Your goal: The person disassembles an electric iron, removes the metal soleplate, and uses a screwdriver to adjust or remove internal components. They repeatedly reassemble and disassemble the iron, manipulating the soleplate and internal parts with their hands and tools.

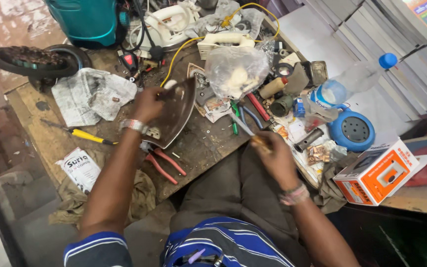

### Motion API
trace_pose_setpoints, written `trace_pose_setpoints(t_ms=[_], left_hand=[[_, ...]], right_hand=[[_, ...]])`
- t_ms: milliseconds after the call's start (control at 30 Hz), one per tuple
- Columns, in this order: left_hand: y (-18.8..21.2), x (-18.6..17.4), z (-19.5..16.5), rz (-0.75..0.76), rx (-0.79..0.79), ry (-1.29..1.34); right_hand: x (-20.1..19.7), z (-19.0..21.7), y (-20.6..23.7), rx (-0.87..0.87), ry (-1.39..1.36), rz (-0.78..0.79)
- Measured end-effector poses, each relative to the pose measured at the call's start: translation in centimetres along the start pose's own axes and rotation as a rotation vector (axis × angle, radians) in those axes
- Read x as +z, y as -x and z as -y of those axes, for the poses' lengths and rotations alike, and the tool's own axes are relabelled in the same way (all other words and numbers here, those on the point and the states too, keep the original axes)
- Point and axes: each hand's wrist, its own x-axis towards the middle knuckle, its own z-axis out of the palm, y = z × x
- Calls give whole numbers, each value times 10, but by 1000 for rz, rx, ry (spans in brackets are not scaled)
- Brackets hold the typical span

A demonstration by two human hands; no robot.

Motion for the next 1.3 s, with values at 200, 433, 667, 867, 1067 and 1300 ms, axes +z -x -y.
trace_pose_setpoints(t_ms=[200,433,667,867,1067,1300], left_hand=[[18,-30,22,10,-237,892],[50,53,10,-43,-423,1569],[63,102,11,-49,-477,1523],[63,129,19,1,-289,1385],[53,133,-6,-87,-134,1291],[85,73,-55,132,5,1144]], right_hand=[[-33,-14,1,179,179,-258],[19,-56,-61,-165,350,-265],[47,-64,-107,-240,458,-153],[83,-26,-93,43,-190,-42],[132,10,-77,111,-988,205],[120,7,-76,65,-1014,150]])
